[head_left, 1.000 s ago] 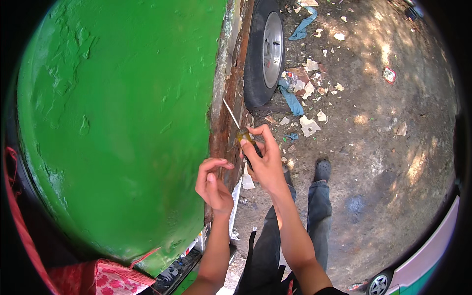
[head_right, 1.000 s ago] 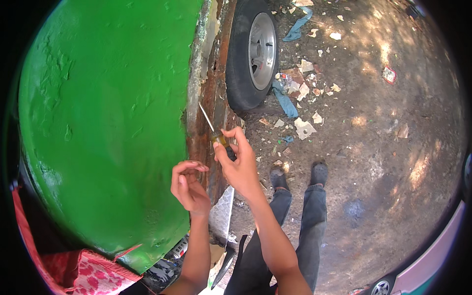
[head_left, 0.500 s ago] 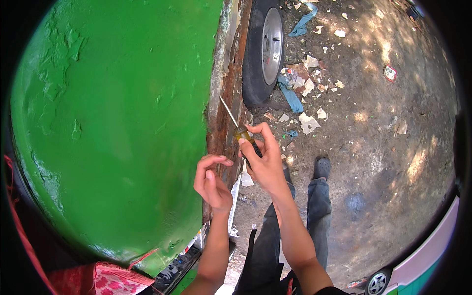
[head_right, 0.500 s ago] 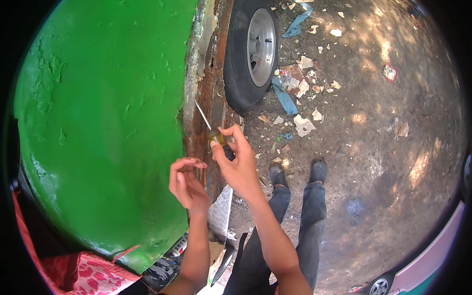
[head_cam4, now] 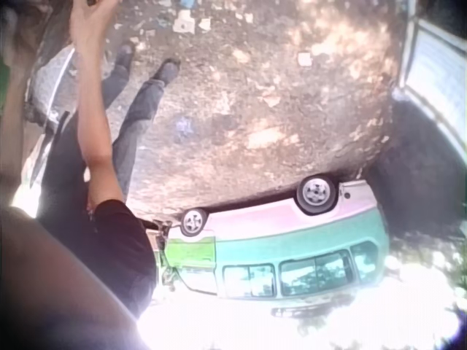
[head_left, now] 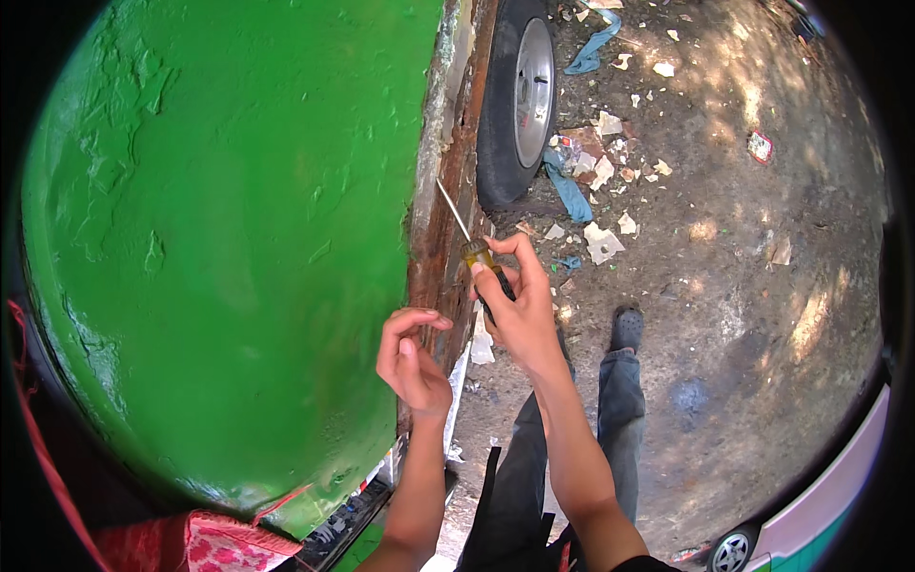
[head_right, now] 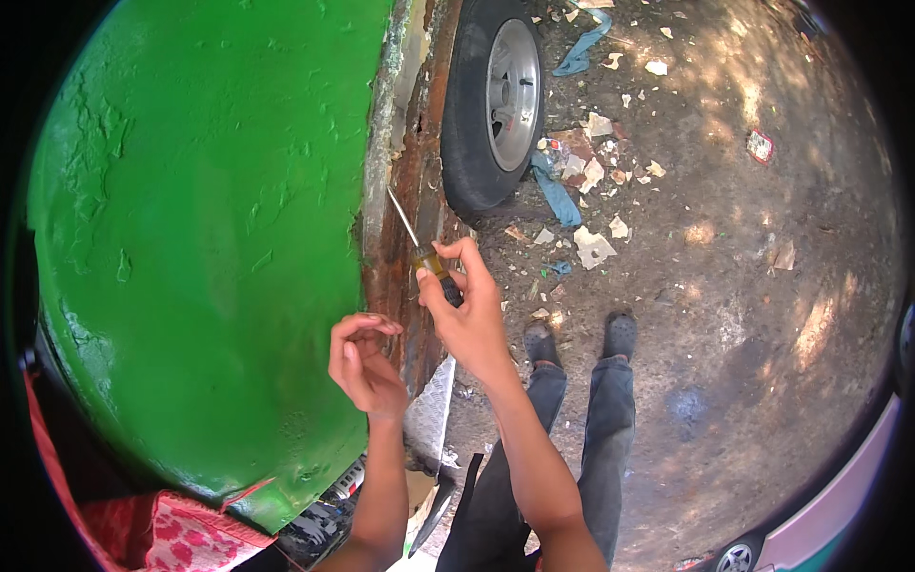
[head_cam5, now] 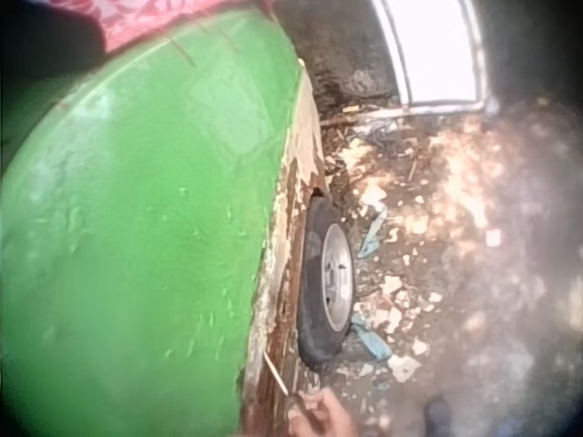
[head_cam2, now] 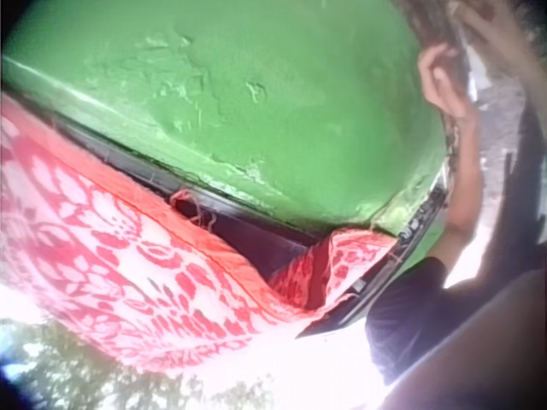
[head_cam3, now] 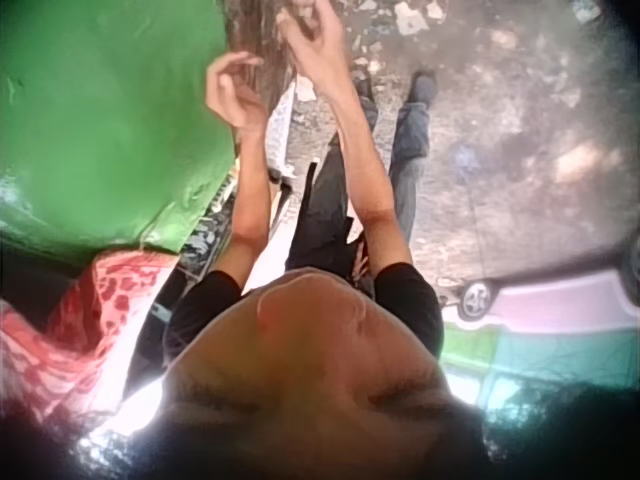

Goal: The person uses a blowtorch to heat a section of a green vehicle panel, then scrapes the heated area with a screwdriver. The person then uses a hammer to tap the panel along the edge.

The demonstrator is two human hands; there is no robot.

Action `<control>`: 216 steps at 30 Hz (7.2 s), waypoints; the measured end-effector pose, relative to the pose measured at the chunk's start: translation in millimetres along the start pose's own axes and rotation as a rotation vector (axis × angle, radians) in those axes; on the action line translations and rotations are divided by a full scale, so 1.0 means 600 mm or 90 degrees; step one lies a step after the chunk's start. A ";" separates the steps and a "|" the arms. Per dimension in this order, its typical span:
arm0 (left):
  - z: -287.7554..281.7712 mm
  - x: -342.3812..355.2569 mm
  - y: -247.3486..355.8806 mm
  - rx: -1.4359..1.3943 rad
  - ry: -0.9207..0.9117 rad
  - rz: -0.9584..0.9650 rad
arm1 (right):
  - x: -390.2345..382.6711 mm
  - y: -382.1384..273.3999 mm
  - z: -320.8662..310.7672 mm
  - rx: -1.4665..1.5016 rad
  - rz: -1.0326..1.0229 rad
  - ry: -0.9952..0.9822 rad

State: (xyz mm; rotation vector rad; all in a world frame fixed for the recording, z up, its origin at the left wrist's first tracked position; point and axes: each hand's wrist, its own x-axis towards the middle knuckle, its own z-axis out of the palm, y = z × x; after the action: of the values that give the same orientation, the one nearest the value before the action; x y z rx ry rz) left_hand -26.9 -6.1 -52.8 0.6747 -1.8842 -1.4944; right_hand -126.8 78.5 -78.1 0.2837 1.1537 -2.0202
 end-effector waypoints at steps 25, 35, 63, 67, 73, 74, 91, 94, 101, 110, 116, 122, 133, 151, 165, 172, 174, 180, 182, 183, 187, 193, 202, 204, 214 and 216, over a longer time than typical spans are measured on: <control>0.001 -0.005 -0.002 -0.006 -0.004 -0.005 | 0.019 -0.021 0.025 0.018 -0.047 -0.010; 0.001 0.005 0.004 0.015 -0.026 0.000 | -0.012 0.014 0.010 0.024 -0.016 0.032; 0.004 0.011 -0.004 -0.012 -0.005 0.001 | -0.009 0.004 0.000 0.039 0.010 0.019; 0.002 0.013 -0.006 -0.014 -0.004 0.001 | 0.003 -0.015 -0.005 0.030 0.076 0.000; 0.005 0.007 -0.011 -0.004 -0.004 -0.010 | -0.001 -0.015 -0.003 0.018 0.031 0.004; 0.007 0.006 -0.011 -0.009 -0.002 -0.010 | -0.001 -0.018 -0.003 0.014 0.036 0.004; 0.014 0.004 -0.011 0.011 -0.016 -0.006 | -0.005 0.011 -0.012 0.039 0.015 -0.007; 0.009 0.002 -0.009 0.019 -0.010 -0.006 | -0.013 0.008 -0.009 0.050 0.048 -0.011; 0.000 -0.003 0.000 0.004 0.007 -0.008 | -0.025 0.019 -0.027 -0.017 -0.079 -0.005; -0.003 -0.010 -0.004 -0.004 0.019 -0.011 | -0.012 0.026 -0.006 -0.098 -0.201 0.073; -0.008 -0.001 0.004 -0.001 0.024 -0.005 | -0.029 0.030 0.010 -0.137 -0.230 0.157; -0.018 -0.004 -0.005 -0.008 0.012 -0.008 | 0.017 0.017 0.010 -0.131 -0.253 0.179; -0.007 -0.001 -0.007 0.015 0.013 -0.002 | -0.016 0.023 0.002 -0.122 -0.186 0.143; -0.002 -0.033 -0.006 0.023 0.065 -0.015 | -0.032 0.009 -0.005 -0.120 -0.211 0.130; 0.062 -0.053 0.011 0.122 0.124 -0.012 | -0.014 -0.101 -0.148 -0.282 -0.098 0.058; 0.203 -0.100 0.051 0.089 0.344 -0.072 | 0.018 -0.237 -0.234 -0.421 0.021 -0.086; 0.243 -0.115 0.066 0.072 0.409 -0.077 | 0.036 -0.260 -0.257 -0.496 -0.025 -0.137; 0.324 -0.115 0.092 0.015 0.517 -0.107 | 0.066 -0.352 -0.219 -0.586 -0.012 -0.286; 0.326 -0.104 0.099 0.009 0.544 -0.114 | 0.064 -0.372 -0.179 -0.571 0.025 -0.335; 0.331 -0.091 0.099 -0.004 0.557 -0.112 | 0.078 -0.372 -0.175 -0.553 0.009 -0.356; 0.324 -0.069 0.095 -0.020 0.598 -0.121 | 0.107 -0.395 -0.136 -0.713 0.036 -0.419; 0.313 -0.049 0.080 -0.014 0.659 -0.120 | 0.196 -0.390 -0.099 -0.912 -0.073 -0.606; 0.328 -0.025 0.100 -0.001 0.783 -0.137 | 0.249 -0.448 0.016 -1.045 -0.027 -0.855; 0.346 -0.022 0.104 -0.017 0.816 -0.127 | 0.265 -0.453 0.027 -1.082 -0.043 -0.889; 0.449 0.028 0.140 -0.050 0.954 -0.184 | 0.284 -0.488 0.114 -1.124 -0.193 -1.032; 0.471 0.045 0.139 -0.074 0.994 -0.179 | 0.296 -0.489 0.124 -1.151 -0.233 -1.077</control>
State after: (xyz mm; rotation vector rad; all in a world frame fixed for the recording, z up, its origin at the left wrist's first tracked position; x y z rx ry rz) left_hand -255.9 176.8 -10.9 1.4708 -0.4905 -0.6662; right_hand -444.4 10.9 55.6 -2.0544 1.1577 -0.1622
